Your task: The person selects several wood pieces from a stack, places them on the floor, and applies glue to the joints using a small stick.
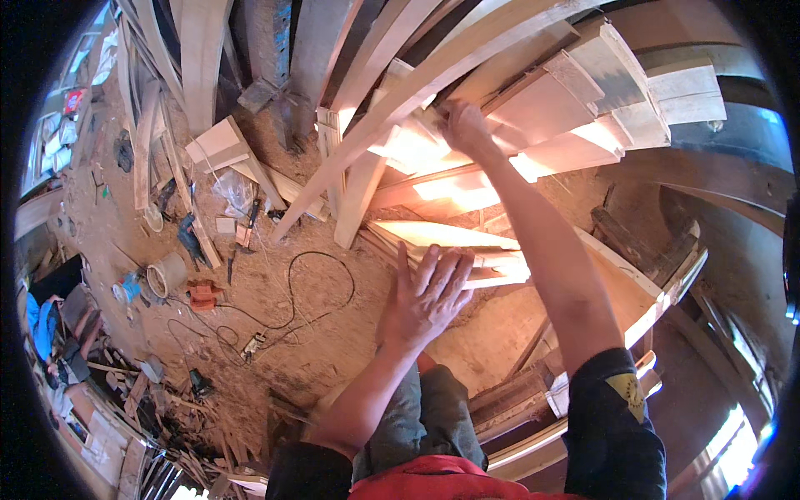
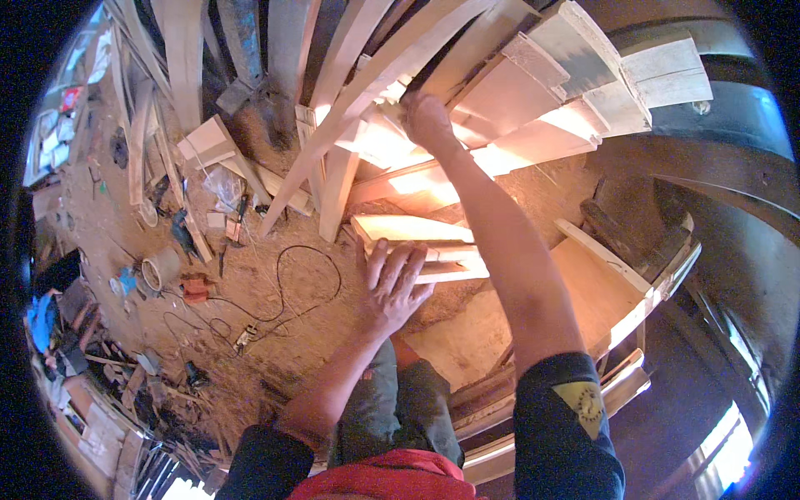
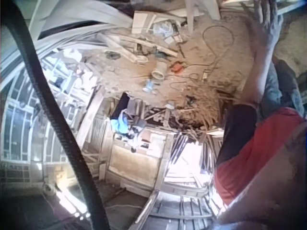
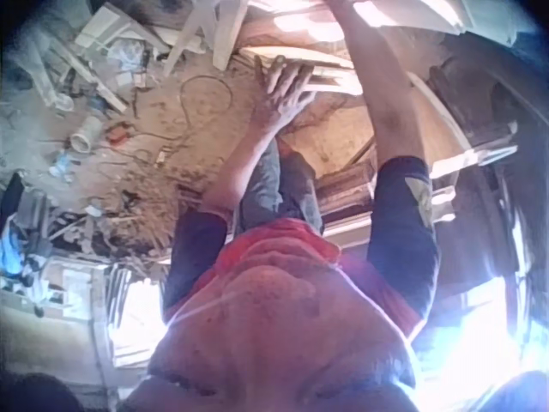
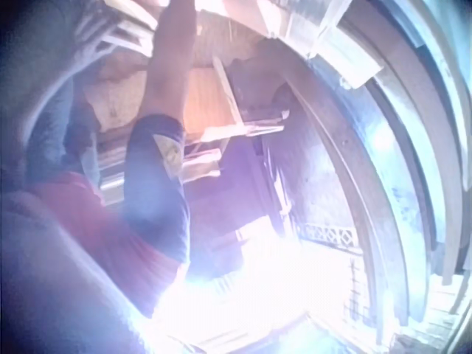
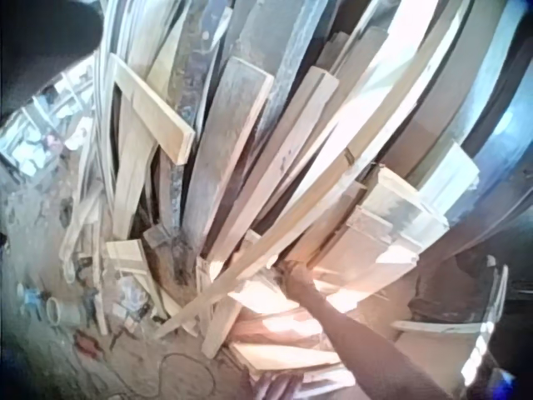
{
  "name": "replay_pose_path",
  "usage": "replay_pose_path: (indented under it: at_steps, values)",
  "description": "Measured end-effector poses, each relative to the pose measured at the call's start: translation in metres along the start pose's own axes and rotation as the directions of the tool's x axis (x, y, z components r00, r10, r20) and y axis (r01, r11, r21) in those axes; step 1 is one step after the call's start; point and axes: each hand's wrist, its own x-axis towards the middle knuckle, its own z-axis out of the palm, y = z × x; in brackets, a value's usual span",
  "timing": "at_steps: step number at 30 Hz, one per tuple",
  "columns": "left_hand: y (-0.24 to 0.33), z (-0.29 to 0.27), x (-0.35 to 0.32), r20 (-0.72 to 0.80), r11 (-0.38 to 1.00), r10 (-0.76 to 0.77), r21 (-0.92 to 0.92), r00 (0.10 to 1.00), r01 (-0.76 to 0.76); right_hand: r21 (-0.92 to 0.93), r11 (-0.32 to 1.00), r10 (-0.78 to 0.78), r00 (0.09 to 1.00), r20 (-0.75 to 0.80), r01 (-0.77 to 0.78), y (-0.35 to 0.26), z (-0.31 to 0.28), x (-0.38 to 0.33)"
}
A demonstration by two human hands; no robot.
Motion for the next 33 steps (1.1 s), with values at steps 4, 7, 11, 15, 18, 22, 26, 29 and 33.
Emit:
replay_pose_path:
  at_steps: [4, 7, 11, 15, 18, 22, 26, 29, 33]
  values:
    - [-0.002, -0.009, 0.009, -0.007, 0.996, -0.019, 0.082, 1.000, 0.019, 0.163, 0.972, 0.155, 0.984, 0.089, -0.168, -0.057, -0.133, 0.017]
    - [0.003, -0.007, 0.021, -0.010, 0.999, -0.009, 0.040, 1.000, 0.009, 0.177, 0.972, 0.156, 0.988, -0.009, -0.152, -0.042, -0.206, -0.004]
    - [-0.001, -0.002, 0.025, -0.009, 1.000, -0.020, 0.017, 1.000, 0.021, 0.306, 0.939, 0.178, 0.983, -0.047, -0.155, -0.044, -0.255, -0.049]
    - [-0.012, -0.007, 0.045, 0.022, 0.998, -0.046, 0.047, 0.999, 0.044, 0.296, 0.905, 0.341, 0.937, -0.078, -0.305, -0.099, -0.316, -0.113]
    - [-0.015, -0.004, 0.078, 0.059, 0.999, -0.031, 0.012, 0.998, 0.030, 0.216, 0.874, 0.478, 0.850, -0.223, -0.435, -0.113, -0.368, -0.182]
    - [-0.018, 0.014, 0.115, 0.053, 0.999, 0.001, 0.054, 0.999, -0.004, 0.344, 0.835, 0.546, 0.577, -0.607, -0.429, -0.130, -0.437, -0.247]
    - [-0.033, 0.026, 0.139, 0.086, 0.990, 0.000, 0.138, 0.996, -0.012, 0.450, 0.788, 0.587, 0.294, -0.754, -0.421, -0.129, -0.503, -0.281]
    - [-0.036, 0.020, 0.148, 0.156, 0.984, -0.011, 0.179, 0.988, -0.017, 0.458, 0.693, 0.641, 0.187, -0.744, -0.556, -0.128, -0.524, -0.309]
    - [-0.033, 0.016, 0.125, -0.015, 0.990, 0.138, 0.023, 0.990, -0.138, 0.247, 0.643, 0.562, 0.228, -0.795, -0.725, -0.139, -0.526, -0.355]
